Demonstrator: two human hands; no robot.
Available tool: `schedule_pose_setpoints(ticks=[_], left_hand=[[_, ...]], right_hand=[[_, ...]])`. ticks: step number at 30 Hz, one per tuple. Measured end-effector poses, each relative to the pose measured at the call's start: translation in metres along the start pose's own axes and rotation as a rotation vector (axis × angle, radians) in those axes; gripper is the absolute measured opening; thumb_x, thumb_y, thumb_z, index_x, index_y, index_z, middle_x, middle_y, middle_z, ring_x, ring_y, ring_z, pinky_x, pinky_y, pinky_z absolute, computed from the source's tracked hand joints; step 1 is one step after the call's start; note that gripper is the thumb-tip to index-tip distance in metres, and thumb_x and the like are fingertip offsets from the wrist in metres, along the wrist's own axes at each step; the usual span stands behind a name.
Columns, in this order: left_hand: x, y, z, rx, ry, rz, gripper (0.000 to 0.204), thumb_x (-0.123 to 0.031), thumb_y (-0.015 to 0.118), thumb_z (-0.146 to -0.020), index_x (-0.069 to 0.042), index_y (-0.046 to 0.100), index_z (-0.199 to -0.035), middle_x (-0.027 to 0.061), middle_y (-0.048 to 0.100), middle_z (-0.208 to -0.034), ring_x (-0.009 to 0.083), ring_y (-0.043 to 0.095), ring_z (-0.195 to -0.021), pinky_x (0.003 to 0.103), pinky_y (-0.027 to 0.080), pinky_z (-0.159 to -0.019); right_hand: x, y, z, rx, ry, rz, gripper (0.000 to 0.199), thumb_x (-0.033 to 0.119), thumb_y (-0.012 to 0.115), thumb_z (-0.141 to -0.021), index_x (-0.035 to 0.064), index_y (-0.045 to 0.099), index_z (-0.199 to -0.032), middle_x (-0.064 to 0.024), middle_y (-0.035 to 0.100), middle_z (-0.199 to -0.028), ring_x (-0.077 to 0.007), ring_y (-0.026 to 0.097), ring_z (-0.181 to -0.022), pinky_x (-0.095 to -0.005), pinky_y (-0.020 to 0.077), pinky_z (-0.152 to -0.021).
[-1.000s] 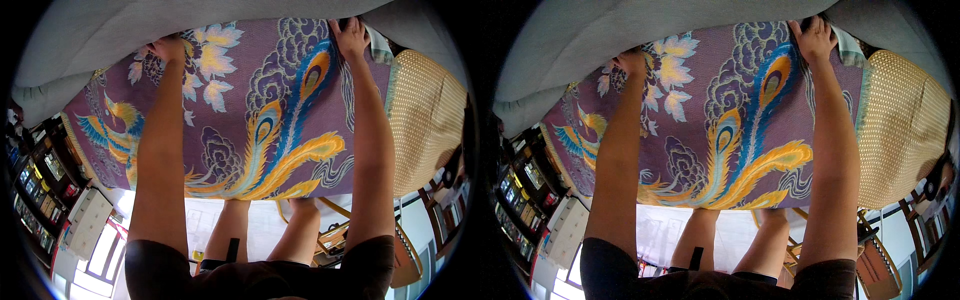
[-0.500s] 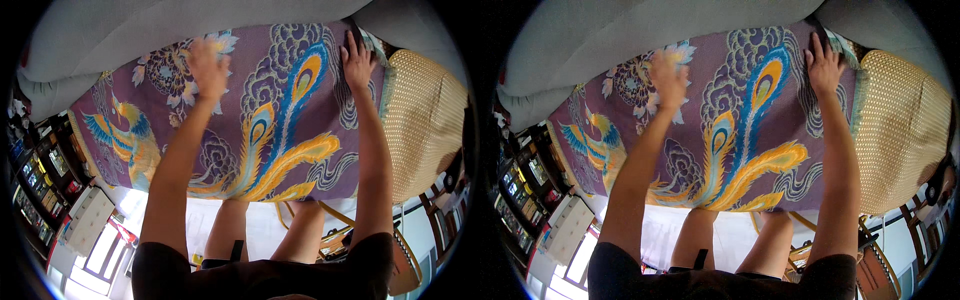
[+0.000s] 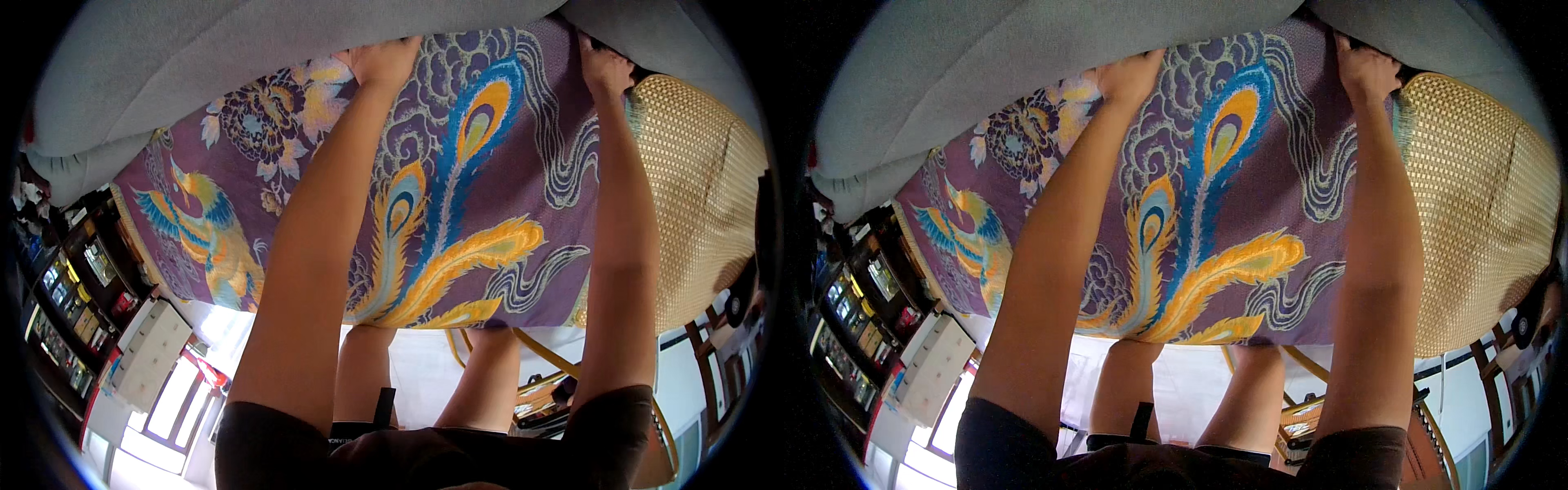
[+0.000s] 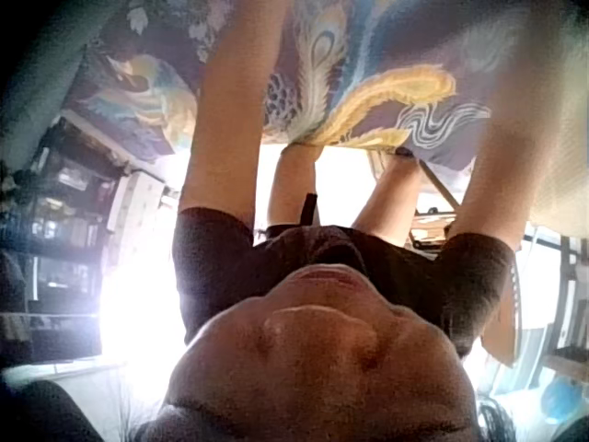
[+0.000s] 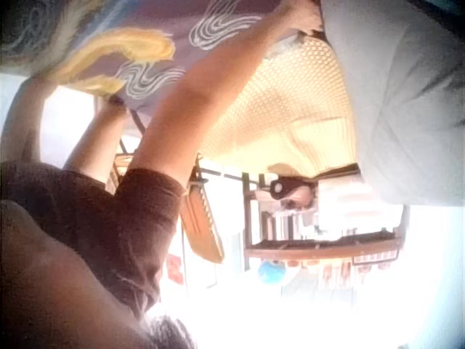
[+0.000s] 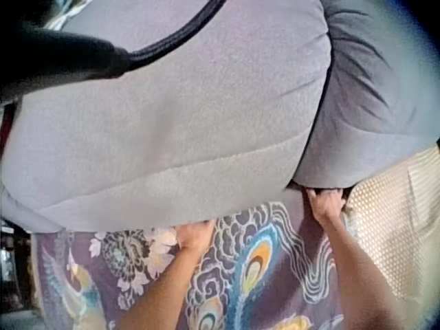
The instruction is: The person unfolds a bamboo mat and spreads it over a couch before placing a decorative fabric cover on top and smoothing it out by hand.
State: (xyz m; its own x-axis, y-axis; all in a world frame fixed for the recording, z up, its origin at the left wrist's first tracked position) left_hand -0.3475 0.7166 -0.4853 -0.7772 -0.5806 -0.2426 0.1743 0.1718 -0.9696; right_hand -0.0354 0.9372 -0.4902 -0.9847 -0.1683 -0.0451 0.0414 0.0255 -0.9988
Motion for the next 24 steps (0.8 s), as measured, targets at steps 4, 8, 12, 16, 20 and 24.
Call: schedule_pose_setpoints(ticks=[4,8,12,16,20,24], left_hand=[[-0.01,0.009,-0.005,-0.088,0.1,0.211,0.073,-0.066,0.038,-0.083,-0.015,0.045,-0.134,0.0181,0.044,-0.135,0.0384,0.038,-0.125,0.064,0.015,-0.098],[0.026,0.011,-0.015,0.282,0.043,0.228,0.072,-0.064,0.038,-0.085,-0.016,0.037,-0.139,0.018,0.038,-0.14,0.0372,0.032,-0.13,0.062,0.012,-0.103],[0.024,-0.023,0.066,0.183,0.157,-0.096,0.067,-0.059,0.035,-0.09,-0.019,0.028,-0.143,0.0164,0.017,-0.15,0.0346,0.013,-0.138,0.06,0.005,-0.106],[0.026,-0.057,0.216,0.276,0.215,-0.151,0.062,-0.051,0.039,-0.092,-0.022,0.024,-0.145,0.0126,0.003,-0.153,0.0333,0.004,-0.14,0.059,0.005,-0.108],[0.056,-0.098,0.371,0.469,0.213,0.008,0.061,-0.042,0.054,-0.086,-0.025,0.034,-0.141,0.0101,0.011,-0.152,0.0318,0.008,-0.14,0.061,0.014,-0.106],[0.097,-0.131,0.481,0.608,0.127,-0.067,0.057,-0.035,0.056,-0.084,-0.022,0.039,-0.137,0.0102,0.009,-0.152,0.0317,0.009,-0.14,0.057,0.017,-0.107]], right_hand=[[-0.044,0.018,-0.038,0.042,-0.077,-0.164,0.078,0.067,0.045,-0.081,0.0078,0.046,-0.131,-0.0224,0.047,-0.131,-0.0421,0.045,-0.119,-0.0472,0.0373,-0.098],[-0.018,0.0,-0.012,0.047,-0.201,-0.235,0.078,0.066,0.049,-0.08,0.0069,0.045,-0.131,-0.0226,0.042,-0.135,-0.0401,0.039,-0.124,-0.0506,0.0353,-0.098],[0.021,-0.049,0.103,-0.261,-0.484,-0.078,0.059,0.048,0.04,-0.092,0.0192,0.03,-0.142,-0.0151,0.026,-0.147,-0.0337,0.023,-0.135,-0.0497,0.0211,-0.109],[0.024,-0.075,0.254,-0.034,-0.499,-0.144,0.045,0.033,0.037,-0.096,0.0195,0.037,-0.139,-0.0137,0.029,-0.146,-0.0341,0.026,-0.135,-0.0534,0.0192,-0.108],[-0.009,-0.098,0.419,0.209,-0.477,-0.177,0.05,0.032,0.042,-0.093,0.0174,0.034,-0.14,-0.0169,0.026,-0.146,-0.0354,0.027,-0.134,-0.0533,0.0209,-0.107],[-0.055,-0.106,0.549,0.564,-0.392,-0.094,0.059,0.022,0.048,-0.089,0.0222,0.025,-0.144,-0.0201,0.02,-0.148,-0.037,0.026,-0.134,-0.0471,0.0279,-0.106]])
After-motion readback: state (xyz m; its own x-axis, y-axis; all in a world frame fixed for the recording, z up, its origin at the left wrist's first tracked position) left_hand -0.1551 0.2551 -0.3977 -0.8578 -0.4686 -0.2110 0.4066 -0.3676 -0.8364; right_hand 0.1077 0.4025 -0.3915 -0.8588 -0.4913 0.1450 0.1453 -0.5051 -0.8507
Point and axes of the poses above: each hand's wrist, its own z-axis away from the middle knuckle, its own y-axis out of the palm, x = y × z, the point moved 7 cm from there along -z, towards the middle knuckle
